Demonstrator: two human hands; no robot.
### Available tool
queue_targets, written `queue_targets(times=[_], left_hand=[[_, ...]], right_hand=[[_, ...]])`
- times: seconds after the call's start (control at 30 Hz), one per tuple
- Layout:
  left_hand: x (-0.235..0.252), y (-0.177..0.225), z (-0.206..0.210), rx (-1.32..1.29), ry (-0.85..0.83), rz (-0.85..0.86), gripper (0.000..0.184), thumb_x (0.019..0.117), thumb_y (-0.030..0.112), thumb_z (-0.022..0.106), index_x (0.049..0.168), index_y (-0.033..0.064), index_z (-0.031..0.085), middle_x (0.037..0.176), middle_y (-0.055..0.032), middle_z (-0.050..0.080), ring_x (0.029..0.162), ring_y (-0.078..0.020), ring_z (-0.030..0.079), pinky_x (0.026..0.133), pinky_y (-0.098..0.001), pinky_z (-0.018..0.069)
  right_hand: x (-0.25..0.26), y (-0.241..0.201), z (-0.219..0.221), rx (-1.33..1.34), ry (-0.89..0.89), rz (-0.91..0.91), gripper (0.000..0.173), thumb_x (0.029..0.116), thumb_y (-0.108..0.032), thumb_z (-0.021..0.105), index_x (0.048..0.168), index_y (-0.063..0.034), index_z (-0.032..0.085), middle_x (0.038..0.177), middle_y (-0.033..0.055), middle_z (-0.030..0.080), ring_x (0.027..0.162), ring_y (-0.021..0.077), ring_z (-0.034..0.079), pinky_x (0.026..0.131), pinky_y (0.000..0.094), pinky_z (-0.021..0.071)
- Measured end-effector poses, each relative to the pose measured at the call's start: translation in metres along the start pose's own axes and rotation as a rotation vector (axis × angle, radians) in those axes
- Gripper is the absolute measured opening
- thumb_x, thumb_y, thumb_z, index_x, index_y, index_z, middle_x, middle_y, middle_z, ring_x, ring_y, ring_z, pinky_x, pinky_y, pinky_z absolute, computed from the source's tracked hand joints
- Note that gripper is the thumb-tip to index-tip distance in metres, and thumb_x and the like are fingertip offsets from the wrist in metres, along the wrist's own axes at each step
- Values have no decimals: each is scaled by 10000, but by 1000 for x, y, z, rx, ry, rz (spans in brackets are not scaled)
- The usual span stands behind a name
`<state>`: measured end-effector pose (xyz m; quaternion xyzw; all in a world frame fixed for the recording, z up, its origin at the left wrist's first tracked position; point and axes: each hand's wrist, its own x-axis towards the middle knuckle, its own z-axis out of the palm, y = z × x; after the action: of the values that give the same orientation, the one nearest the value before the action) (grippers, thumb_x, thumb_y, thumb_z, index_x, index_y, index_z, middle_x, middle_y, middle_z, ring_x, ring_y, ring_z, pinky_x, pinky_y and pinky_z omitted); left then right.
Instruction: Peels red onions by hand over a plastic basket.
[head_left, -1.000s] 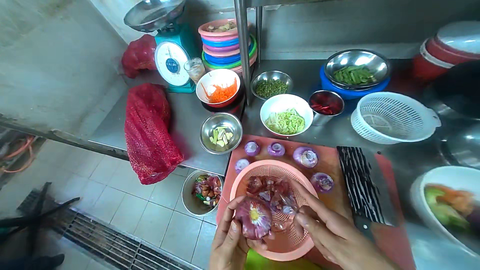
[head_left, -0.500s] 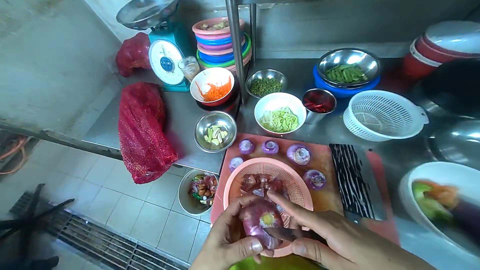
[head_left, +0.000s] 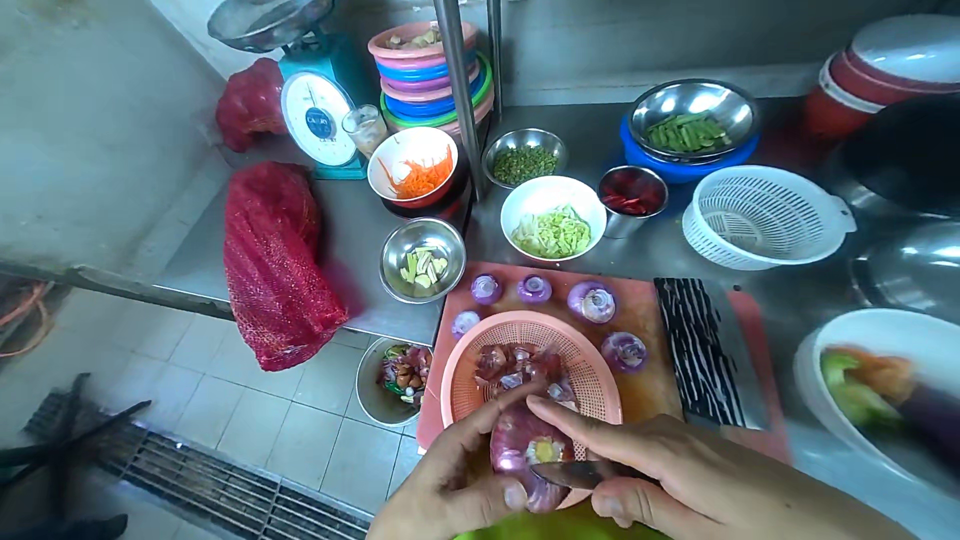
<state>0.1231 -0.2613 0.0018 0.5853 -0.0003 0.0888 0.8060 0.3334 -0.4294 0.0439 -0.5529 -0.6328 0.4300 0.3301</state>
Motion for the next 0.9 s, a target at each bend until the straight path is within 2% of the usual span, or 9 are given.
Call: queue_targets(times=[0.07,0.13,0.27,0.33,0.47,0.67,0.77,0.9], left_hand=[[0,1,5,77,60,-32,806,915,335,744,1522,-30,359,1477,-60,532,1283,-97,569,1063,-314,514],[0,0,10,155,127,-42,806,874,289,790,1478,-65,391,1415,-65,581,1241,-83,598,1041,-299,532],[-4,-4,14,299,190,-22,716,905,302,756,1413,-88,434,1295,-52,642,1152,-17,624,983,-243,550],[-6,-7,17,353,229,-5,695,913,317,743,1385,-103,453,1254,-67,656,1123,-7,630,966,-228,550],[-9,-11,23,417,302,-4,670,916,330,726,1349,-110,467,1201,-67,669,1082,11,635,944,-208,549],[-12,-15,32,531,367,11,678,904,347,723,1318,-132,481,1154,-108,676,1046,7,640,925,-203,550],[-14,-12,34,489,359,-42,662,925,372,695,1304,-132,493,1121,-93,689,1012,13,648,903,-209,557],[-14,-10,42,470,408,-73,649,909,354,702,1287,-133,499,1097,-79,686,976,19,648,876,-200,558]], right_hand=[[1,-2,4,26,3,57,597,1073,-376,490,1608,-153,350,871,106,701,703,199,665,672,378,576],[1,-3,9,36,5,100,592,1078,-370,476,1615,-163,337,902,119,717,703,219,668,677,402,575],[1,4,29,55,105,80,574,1077,-347,491,1603,-155,366,855,125,693,639,200,623,621,360,552],[2,4,36,84,124,89,563,1080,-325,492,1599,-142,372,877,142,699,641,200,617,627,360,550],[2,10,48,131,149,87,551,1083,-300,491,1599,-145,373,812,127,670,601,192,592,586,349,535],[0,5,58,115,198,100,539,1090,-272,478,1595,-118,373,972,159,718,709,225,663,683,398,572],[-3,1,65,105,264,110,505,1081,-214,497,1562,-81,428,970,172,723,732,241,672,708,410,571],[-4,1,70,145,314,94,468,1079,-203,502,1531,-83,482,957,158,721,707,199,647,698,355,560]])
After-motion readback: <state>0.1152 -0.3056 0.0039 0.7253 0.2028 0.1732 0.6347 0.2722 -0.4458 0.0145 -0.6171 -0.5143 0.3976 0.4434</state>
